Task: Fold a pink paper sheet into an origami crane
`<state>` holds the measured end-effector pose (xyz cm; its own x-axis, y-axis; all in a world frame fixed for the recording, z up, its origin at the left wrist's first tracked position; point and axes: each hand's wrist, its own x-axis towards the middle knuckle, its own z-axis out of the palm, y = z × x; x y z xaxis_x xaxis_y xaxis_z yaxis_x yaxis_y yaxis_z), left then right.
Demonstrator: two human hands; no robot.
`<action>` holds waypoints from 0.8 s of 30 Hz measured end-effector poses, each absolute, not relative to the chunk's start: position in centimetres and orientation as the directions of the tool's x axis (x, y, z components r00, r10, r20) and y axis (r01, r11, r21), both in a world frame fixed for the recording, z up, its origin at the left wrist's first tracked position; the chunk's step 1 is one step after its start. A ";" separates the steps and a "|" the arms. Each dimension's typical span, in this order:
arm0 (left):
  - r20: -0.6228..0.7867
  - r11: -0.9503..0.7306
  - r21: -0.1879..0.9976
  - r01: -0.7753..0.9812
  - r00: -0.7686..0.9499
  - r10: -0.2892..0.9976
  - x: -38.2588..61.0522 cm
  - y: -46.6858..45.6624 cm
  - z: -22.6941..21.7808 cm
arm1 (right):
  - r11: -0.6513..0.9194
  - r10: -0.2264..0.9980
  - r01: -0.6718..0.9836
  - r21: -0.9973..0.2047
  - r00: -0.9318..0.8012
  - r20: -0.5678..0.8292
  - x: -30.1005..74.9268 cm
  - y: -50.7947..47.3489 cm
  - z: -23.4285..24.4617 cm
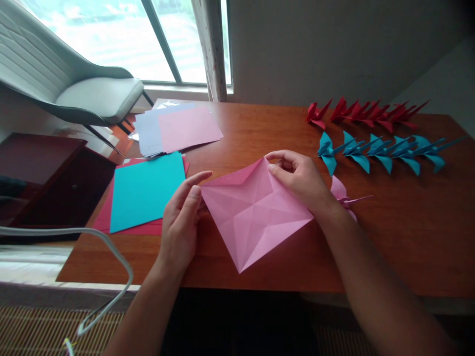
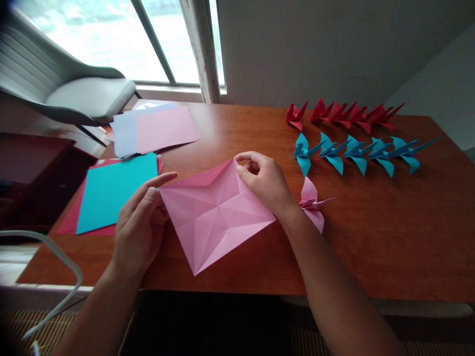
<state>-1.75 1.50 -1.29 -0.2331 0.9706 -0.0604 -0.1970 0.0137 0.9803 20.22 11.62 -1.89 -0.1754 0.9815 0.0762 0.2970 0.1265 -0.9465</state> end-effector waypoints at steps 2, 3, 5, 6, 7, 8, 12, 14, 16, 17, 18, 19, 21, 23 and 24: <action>-0.068 0.014 0.958 -0.287 -0.178 0.982 -1.6 1.5 -1.2 | 0.111 0.984 0.255 -0.961 -0.161 0.071 20.2 11.7 -2.0; -0.064 0.013 0.946 -0.324 -0.147 0.987 -1.5 1.5 -1.2 | 0.100 0.986 0.233 -0.967 -0.155 0.064 20.2 11.8 -2.0; -0.047 0.014 0.931 -0.365 -0.084 0.995 -1.5 1.4 -1.2 | 0.072 0.988 0.194 -0.978 -0.148 0.044 20.2 11.9 -2.0; -0.039 0.016 0.927 -0.375 -0.054 0.998 -1.5 1.4 -1.3 | 0.057 0.989 0.179 -0.982 -0.146 0.031 20.1 11.9 -1.9; -0.036 0.024 0.925 -0.379 -0.024 0.999 -1.5 1.3 -1.3 | 0.044 0.989 0.168 -0.985 -0.147 0.019 20.1 11.9 -1.9; -0.035 0.033 0.924 -0.380 0.002 0.999 -1.5 1.2 -1.3 | 0.032 0.989 0.159 -0.987 -0.147 0.009 20.1 11.9 -1.9; -0.036 0.055 0.935 -0.349 0.060 0.998 -1.8 0.8 -1.4 | 0.010 0.987 0.137 -0.991 -0.160 -0.012 20.1 11.8 -1.8; -0.025 0.046 0.948 -0.315 0.071 0.997 -2.0 0.6 -1.6 | 0.001 0.985 0.125 -0.992 -0.174 -0.021 20.1 11.8 -1.7; -0.017 0.038 0.960 -0.276 0.078 0.997 -2.3 0.5 -1.9 | -0.011 0.981 0.120 -0.993 -0.189 -0.034 20.0 11.7 -1.7; -0.018 0.038 0.966 -0.257 0.080 0.997 -2.5 0.4 -2.0 | -0.016 0.980 0.123 -0.992 -0.195 -0.040 20.0 11.7 -1.6; -0.023 0.042 0.971 -0.237 0.081 0.996 -2.6 0.4 -2.1 | -0.018 0.979 0.128 -0.992 -0.200 -0.043 20.0 11.6 -1.6; -0.033 0.050 0.975 -0.218 0.082 0.996 -2.7 0.3 -2.2 | -0.018 0.978 0.135 -0.991 -0.203 -0.046 19.9 11.6 -1.6; -0.056 0.070 0.981 -0.183 0.077 0.995 -2.7 0.3 -2.2 | -0.017 0.977 0.144 -0.989 -0.209 -0.047 19.9 11.5 -1.5; -0.073 0.084 0.983 -0.163 0.072 0.995 -2.5 0.3 -2.1 | -0.013 0.976 0.141 -0.990 -0.214 -0.043 19.9 11.5 -1.6; -0.076 0.087 0.983 -0.161 0.072 0.994 -2.3 0.3 -2.0 | -0.011 0.975 0.138 -0.990 -0.218 -0.041 19.9 11.4 -1.6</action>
